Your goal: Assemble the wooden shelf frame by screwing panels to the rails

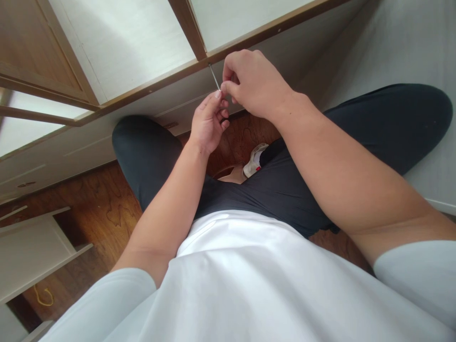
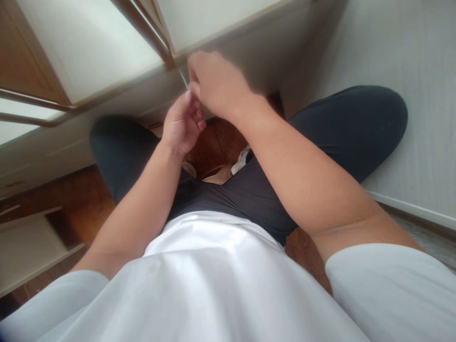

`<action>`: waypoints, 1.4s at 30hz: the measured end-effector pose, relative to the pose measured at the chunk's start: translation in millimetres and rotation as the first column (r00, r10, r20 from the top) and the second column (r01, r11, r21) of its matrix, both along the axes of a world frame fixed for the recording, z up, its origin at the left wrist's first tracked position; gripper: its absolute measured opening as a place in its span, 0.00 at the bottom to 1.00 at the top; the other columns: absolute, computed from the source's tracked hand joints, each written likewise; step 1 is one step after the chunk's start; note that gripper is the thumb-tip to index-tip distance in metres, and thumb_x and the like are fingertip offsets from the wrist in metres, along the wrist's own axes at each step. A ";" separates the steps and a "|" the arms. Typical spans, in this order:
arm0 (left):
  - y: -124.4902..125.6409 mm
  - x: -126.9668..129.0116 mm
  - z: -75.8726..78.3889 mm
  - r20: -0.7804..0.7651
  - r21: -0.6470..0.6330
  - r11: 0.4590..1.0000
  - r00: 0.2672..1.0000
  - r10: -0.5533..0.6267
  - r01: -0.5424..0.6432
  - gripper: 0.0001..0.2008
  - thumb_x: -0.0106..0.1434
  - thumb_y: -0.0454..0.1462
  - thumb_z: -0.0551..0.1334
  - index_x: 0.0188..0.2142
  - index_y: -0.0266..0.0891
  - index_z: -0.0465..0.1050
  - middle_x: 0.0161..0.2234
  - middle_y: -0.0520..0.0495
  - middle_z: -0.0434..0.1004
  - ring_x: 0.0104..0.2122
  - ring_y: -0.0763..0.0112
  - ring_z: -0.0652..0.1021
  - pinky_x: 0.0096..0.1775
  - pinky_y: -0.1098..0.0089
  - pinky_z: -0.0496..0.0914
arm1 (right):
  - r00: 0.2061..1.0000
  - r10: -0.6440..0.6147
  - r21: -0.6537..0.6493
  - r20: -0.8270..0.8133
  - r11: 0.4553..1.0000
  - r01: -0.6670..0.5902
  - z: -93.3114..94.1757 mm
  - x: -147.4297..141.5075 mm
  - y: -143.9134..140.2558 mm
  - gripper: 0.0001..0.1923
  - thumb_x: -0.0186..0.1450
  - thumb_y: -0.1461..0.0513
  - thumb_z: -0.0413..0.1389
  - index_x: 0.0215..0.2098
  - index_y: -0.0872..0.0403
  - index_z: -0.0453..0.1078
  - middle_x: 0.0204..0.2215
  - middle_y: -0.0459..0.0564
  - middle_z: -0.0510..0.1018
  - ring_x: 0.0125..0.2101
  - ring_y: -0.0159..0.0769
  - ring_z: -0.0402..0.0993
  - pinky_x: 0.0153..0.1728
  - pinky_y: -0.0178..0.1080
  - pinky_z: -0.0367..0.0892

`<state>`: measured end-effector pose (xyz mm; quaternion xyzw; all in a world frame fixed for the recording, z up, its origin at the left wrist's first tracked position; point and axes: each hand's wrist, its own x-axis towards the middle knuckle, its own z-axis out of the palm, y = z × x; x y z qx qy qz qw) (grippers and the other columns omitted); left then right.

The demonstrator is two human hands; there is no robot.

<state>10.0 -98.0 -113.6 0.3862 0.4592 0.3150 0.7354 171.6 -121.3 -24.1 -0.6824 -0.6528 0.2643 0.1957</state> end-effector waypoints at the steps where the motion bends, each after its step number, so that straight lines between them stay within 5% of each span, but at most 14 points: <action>1: -1.2 -0.2 0.7 -0.008 0.008 1.000 1.000 0.012 -0.011 0.17 0.71 0.53 0.65 0.46 0.43 0.76 0.40 0.46 0.78 0.44 0.58 0.83 0.38 0.67 0.76 | 1.000 -0.003 -0.006 0.003 1.000 0.003 0.4 -0.1 -0.2 0.07 0.67 0.65 0.56 0.39 0.54 0.76 0.31 0.50 0.80 0.35 0.40 0.76 0.43 0.41 0.68; 15: 17.8 2.5 -5.0 -0.122 0.116 0.991 0.991 -0.049 0.063 0.24 0.65 0.65 0.60 0.51 0.58 0.75 0.37 0.50 0.81 0.54 0.54 0.76 0.45 0.57 0.74 | 0.994 -0.042 -0.096 -0.098 0.995 0.032 -7.7 -0.6 2.3 0.04 0.69 0.64 0.57 0.35 0.51 0.72 0.25 0.46 0.80 0.27 0.37 0.77 0.33 0.38 0.67; 23: 37.7 8.4 -4.9 -0.133 0.118 0.993 0.991 0.014 0.002 0.22 0.57 0.65 0.65 0.40 0.59 0.78 0.36 0.49 0.81 0.45 0.53 0.80 0.30 0.59 0.72 | 0.984 -0.043 -0.083 -0.175 0.996 0.029 -16.2 0.0 6.1 0.10 0.67 0.66 0.57 0.28 0.49 0.69 0.22 0.44 0.79 0.24 0.33 0.76 0.33 0.36 0.68; 33: 55.4 9.9 -11.7 -0.106 0.096 0.994 0.994 -0.034 0.044 0.17 0.49 0.65 0.66 0.35 0.69 0.77 0.28 0.54 0.80 0.47 0.51 0.80 0.23 0.60 0.66 | 0.965 -0.046 -0.130 -0.260 0.991 0.012 -16.1 -5.7 7.5 0.07 0.69 0.67 0.56 0.32 0.54 0.70 0.24 0.47 0.79 0.24 0.32 0.75 0.32 0.34 0.68; 42: 52.0 5.4 -15.5 -0.181 0.120 0.993 0.983 0.030 -0.008 0.28 0.50 0.69 0.63 0.45 0.65 0.77 0.37 0.50 0.84 0.56 0.50 0.77 0.35 0.53 0.76 | 0.939 -0.042 -0.091 -0.342 0.996 0.011 -21.8 -7.0 7.7 0.07 0.68 0.69 0.56 0.32 0.55 0.70 0.21 0.44 0.77 0.21 0.29 0.74 0.30 0.32 0.68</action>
